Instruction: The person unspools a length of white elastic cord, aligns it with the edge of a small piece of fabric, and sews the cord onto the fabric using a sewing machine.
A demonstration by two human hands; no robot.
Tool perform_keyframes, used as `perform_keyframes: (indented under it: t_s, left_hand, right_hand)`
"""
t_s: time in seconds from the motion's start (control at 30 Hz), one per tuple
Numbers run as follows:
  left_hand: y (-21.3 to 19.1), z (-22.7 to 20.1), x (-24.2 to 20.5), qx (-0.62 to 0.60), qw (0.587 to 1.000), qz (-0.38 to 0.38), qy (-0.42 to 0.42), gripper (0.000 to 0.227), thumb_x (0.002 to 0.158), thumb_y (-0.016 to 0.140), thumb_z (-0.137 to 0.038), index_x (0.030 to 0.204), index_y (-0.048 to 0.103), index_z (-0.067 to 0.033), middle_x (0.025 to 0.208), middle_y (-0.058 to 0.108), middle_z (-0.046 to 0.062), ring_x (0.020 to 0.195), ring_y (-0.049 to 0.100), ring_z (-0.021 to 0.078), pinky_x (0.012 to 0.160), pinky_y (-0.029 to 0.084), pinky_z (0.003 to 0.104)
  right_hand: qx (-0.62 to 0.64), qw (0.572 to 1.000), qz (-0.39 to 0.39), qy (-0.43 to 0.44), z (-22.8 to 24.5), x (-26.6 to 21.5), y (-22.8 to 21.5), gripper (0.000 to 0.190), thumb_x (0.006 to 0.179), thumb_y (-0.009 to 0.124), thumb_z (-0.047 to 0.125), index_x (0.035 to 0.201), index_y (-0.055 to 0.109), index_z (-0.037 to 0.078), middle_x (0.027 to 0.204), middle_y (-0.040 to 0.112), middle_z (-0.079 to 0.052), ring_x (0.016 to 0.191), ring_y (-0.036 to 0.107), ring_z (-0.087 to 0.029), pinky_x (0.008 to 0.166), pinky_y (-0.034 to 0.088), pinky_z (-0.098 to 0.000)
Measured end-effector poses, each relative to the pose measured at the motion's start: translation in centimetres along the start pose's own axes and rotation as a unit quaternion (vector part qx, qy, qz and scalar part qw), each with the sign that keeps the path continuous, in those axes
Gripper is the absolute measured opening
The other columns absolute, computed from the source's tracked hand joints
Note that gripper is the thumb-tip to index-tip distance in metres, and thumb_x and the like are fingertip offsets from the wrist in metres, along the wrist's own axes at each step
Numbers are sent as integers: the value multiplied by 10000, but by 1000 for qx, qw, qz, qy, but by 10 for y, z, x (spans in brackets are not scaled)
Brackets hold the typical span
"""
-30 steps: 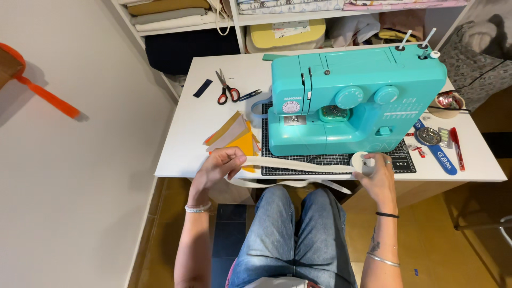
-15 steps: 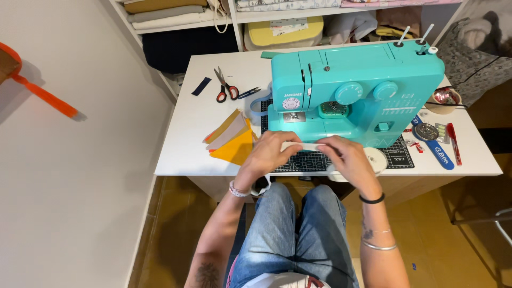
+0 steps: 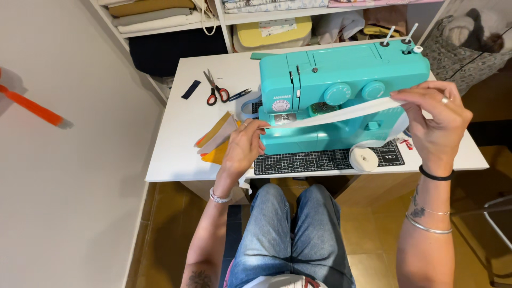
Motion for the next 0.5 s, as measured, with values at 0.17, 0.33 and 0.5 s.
perform_keyframes:
  t_s: [0.17,0.33,0.5]
  left_hand:
    - [-11,17,-4,-63,991,17,-113,215,1130,401,-104,1323,490,-137,822,627,21,741,620,134,762,570,322]
    - [-16,-24,-11,-126,991,26,-34,193,1174,489,-260,1076,394,-124,899,411,1,752,396,112,658,397,292]
    - [27,-65,-5,-117,986,60,101,168,1019,709,-86,1100,589,-172,832,724,61,657,650,224,629,541,363]
  right_hand:
    - [5,997,-81,7,-27,-1,-23,299,1225,726,-371,1365,854,-140,1209,797,-258,1165,678,-386,1030,550,-459]
    - [-260,964,42,45,11,-8,-14,550,1028,792,-246,1556,737,-105,1363,794,-322,1177,685,-506,992,516,-555]
    - [143,971,189,2,155,-5,108,599,964,749,51,1543,605,113,1224,718,-162,1073,761,-406,895,622,-547]
Point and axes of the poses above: each hand's wrist, its own x-axis towards the middle knuckle, its own y-axis out of the palm, z = x × y, the point moved 7 cm from there along x, towards the middle knuckle
